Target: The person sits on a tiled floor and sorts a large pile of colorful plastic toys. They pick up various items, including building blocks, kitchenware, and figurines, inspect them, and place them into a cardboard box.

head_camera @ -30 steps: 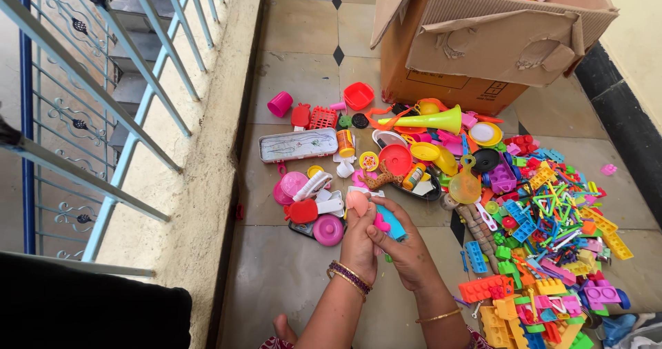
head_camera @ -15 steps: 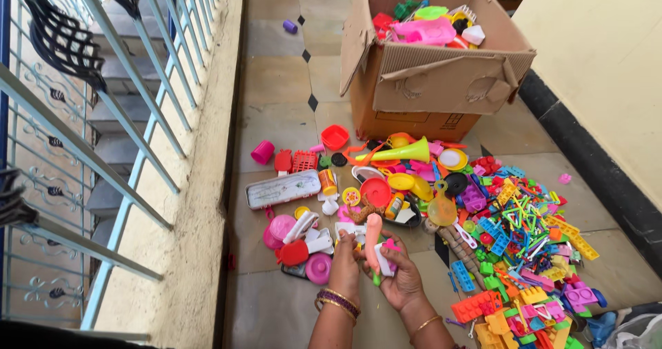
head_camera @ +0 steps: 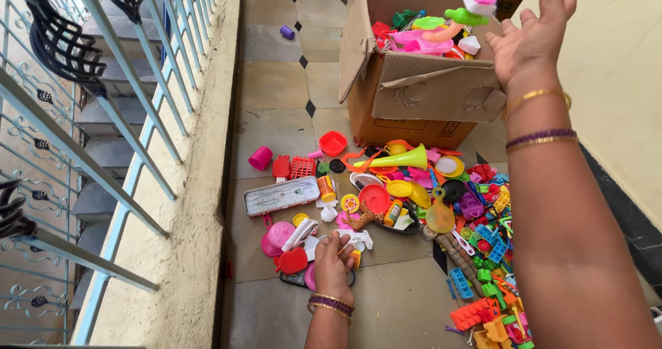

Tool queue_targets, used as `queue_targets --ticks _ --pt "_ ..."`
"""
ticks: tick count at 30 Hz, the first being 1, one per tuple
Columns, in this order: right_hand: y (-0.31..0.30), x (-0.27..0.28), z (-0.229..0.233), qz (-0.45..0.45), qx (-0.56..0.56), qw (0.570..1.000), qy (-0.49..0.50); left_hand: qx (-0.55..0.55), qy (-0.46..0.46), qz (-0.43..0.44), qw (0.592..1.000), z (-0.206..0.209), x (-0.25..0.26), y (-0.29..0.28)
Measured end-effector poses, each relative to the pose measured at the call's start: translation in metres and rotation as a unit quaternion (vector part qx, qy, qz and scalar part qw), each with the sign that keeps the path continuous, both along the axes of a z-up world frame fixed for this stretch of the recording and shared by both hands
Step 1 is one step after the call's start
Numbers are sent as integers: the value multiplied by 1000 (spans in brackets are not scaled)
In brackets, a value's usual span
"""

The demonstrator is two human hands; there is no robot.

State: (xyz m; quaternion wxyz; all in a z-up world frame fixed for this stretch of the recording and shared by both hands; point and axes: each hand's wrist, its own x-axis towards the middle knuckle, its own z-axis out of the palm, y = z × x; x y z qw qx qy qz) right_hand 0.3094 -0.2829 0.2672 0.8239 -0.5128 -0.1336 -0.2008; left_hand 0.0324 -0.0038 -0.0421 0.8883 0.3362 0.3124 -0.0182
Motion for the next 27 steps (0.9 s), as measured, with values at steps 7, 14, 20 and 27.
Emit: queue_targets --ticks 7,14,20,27 --pt "61 -45 -170 68 -183 955 225 -75 -38 208 974 1 -2 47" --pt "201 -136 -318 28 -587 809 4 -53 -65 473 877 39 -16 85" --pt "315 -223 -341 -12 -740 615 -272 -66 -115 514 848 62 -24 98" --pt "377 -271 -352 107 -728 615 -283 -77 -78 309 945 73 -14 11"
